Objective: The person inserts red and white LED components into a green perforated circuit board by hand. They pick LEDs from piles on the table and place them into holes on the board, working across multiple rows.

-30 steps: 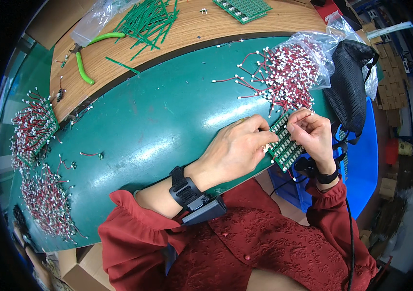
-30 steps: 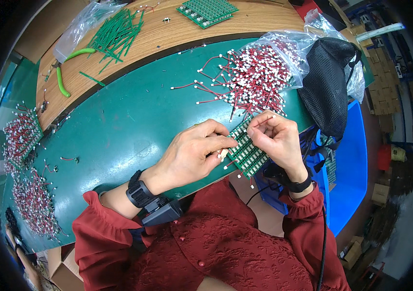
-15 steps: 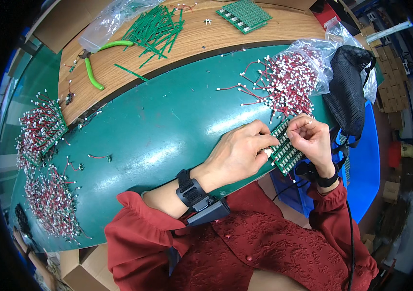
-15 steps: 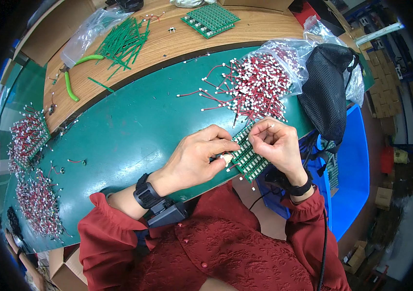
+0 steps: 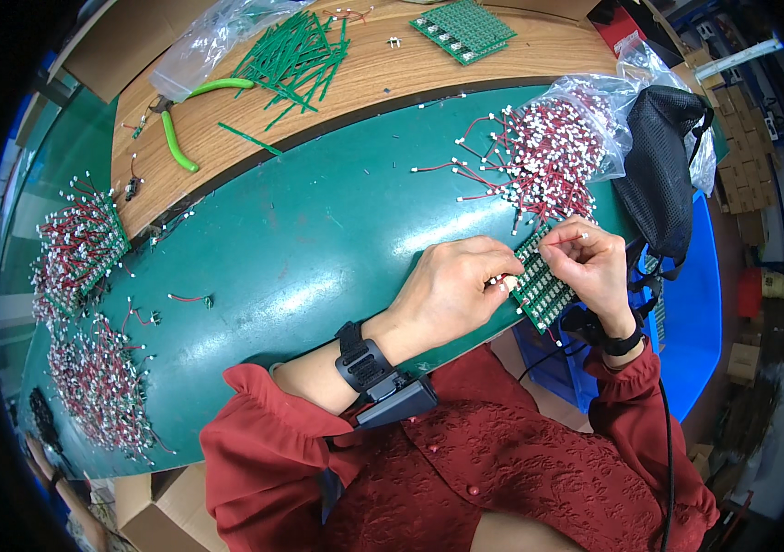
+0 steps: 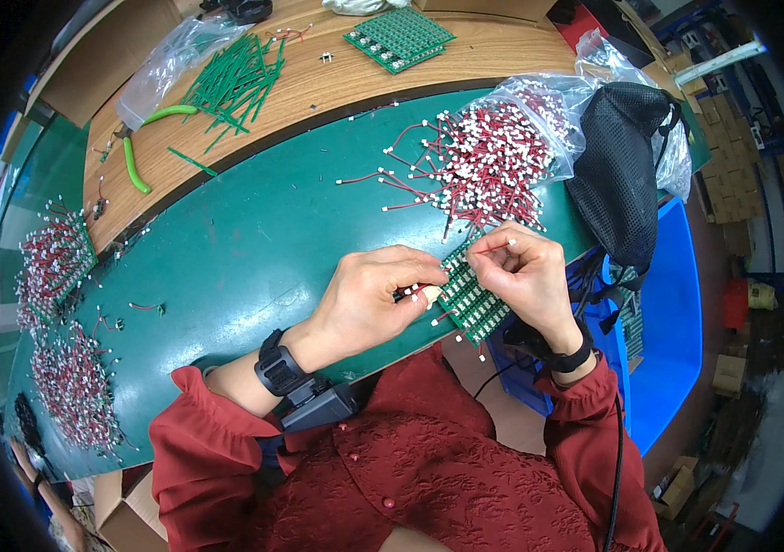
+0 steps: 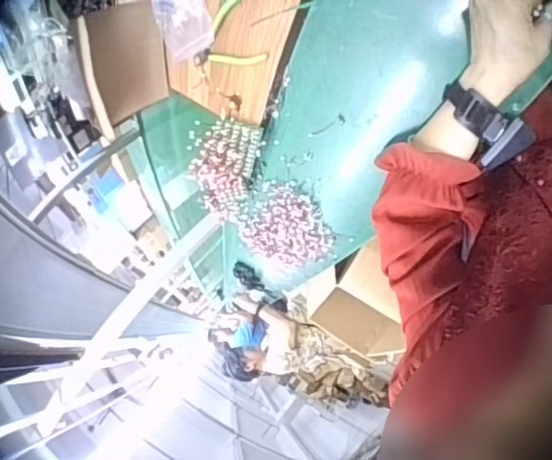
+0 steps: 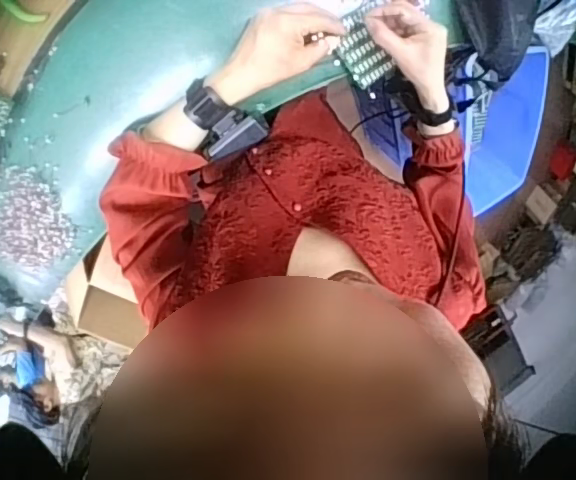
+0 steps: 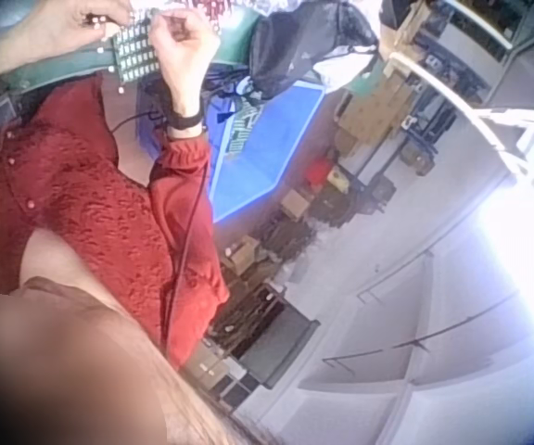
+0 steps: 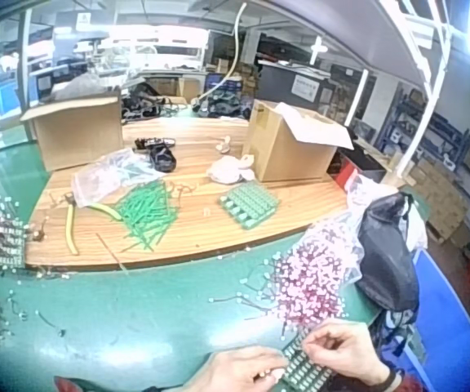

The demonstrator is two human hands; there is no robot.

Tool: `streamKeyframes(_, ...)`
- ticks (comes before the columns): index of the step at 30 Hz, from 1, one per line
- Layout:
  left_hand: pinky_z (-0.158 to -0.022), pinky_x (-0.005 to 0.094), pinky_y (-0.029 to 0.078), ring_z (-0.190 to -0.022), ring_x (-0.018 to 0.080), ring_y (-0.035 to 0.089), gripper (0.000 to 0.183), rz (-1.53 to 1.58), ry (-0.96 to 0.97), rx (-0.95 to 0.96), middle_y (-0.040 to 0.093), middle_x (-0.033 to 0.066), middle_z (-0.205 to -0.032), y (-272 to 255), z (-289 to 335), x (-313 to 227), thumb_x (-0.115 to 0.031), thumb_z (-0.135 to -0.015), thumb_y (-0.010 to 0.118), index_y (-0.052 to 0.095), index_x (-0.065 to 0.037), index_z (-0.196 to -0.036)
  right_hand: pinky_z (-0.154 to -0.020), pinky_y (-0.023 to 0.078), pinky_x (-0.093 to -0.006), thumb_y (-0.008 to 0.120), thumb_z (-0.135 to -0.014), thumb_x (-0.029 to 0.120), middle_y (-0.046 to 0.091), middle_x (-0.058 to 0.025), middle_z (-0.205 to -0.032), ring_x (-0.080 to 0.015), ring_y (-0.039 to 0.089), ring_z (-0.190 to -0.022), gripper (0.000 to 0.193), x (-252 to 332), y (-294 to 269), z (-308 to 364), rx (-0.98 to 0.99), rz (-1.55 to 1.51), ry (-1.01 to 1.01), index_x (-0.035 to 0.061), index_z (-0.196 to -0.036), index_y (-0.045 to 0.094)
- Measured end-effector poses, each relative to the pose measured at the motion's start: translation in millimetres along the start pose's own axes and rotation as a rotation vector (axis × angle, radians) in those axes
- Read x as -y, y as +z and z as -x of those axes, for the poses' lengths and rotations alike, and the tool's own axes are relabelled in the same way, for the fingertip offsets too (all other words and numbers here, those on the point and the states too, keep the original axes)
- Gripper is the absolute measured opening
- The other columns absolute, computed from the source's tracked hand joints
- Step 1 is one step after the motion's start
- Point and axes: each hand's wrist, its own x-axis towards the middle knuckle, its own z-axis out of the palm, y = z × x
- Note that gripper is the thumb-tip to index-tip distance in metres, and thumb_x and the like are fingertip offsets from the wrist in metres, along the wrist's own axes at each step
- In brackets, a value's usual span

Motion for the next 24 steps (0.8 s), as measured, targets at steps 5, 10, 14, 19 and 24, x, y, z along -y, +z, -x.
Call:
streamKeyframes(5,-0.074,0.0352,0.057,-0.088,0.0286,0.07,0.021,0.027,-0.032,-0.006,0.07,0.0143,-0.099,0,0,-1,0.001,-0.076,0.066,0.072,-0.003,-0.095,-0.049,0.037,-0.0176,0.071,-0.076,-0.001,0.062,0.0003,-0.077,-0.0008,0.049,-0.056,0.005,4,7,1,-0.036,0.046,-0.059,0.0009,-0.081,0.07)
streamKeyframes(10,-0.073,0.0347,0.058,-0.087,0.028,0.07,0.02,0.022,-0.016,-0.007,0.071,0.0143,-0.097,0,0,0,0.0,-0.076,0.067,0.072,-0.004,-0.096,-0.049,0.037,-0.0182,0.071,-0.076,-0.002,0.062,-0.0005,-0.077,-0.0019,0.049,-0.056,0.006,4,10,0,-0.031,0.115,-0.118,0.0001,-0.081,0.069)
streamKeyframes(14,-0.074,0.0349,0.057,-0.087,0.0281,0.07,0.02,0.022,-0.009,-0.009,0.071,0.0144,-0.097,1,-1,1,-0.001,-0.077,0.066,0.072,-0.004,-0.096,-0.049,0.038,-0.0184,0.071,-0.076,-0.003,0.061,-0.0005,-0.076,-0.0021,0.048,-0.056,0.006,4,9,1,-0.015,0.085,-0.1,0.0,-0.081,0.069)
streamKeyframes(19,-0.074,0.0346,0.057,-0.088,0.0279,0.07,0.021,0.024,-0.018,-0.002,0.07,0.0145,-0.099,0,-1,0,0.0,-0.077,0.066,0.072,-0.004,-0.097,-0.049,0.038,-0.0186,0.07,-0.075,-0.004,0.061,-0.0006,-0.076,-0.0024,0.048,-0.055,0.006,4,10,1,-0.014,0.092,-0.105,-0.0003,-0.08,0.068)
streamKeyframes(24,-0.074,0.034,0.057,-0.086,0.0275,0.07,0.022,0.042,-0.02,0.003,0.07,0.0138,-0.1,0,-1,0,0.001,-0.077,0.065,0.072,-0.003,-0.097,-0.048,0.038,-0.019,0.069,-0.075,-0.004,0.06,-0.0005,-0.075,-0.0028,0.048,-0.055,0.006,5,11,1,-0.031,0.108,-0.14,0.0,-0.079,0.067)
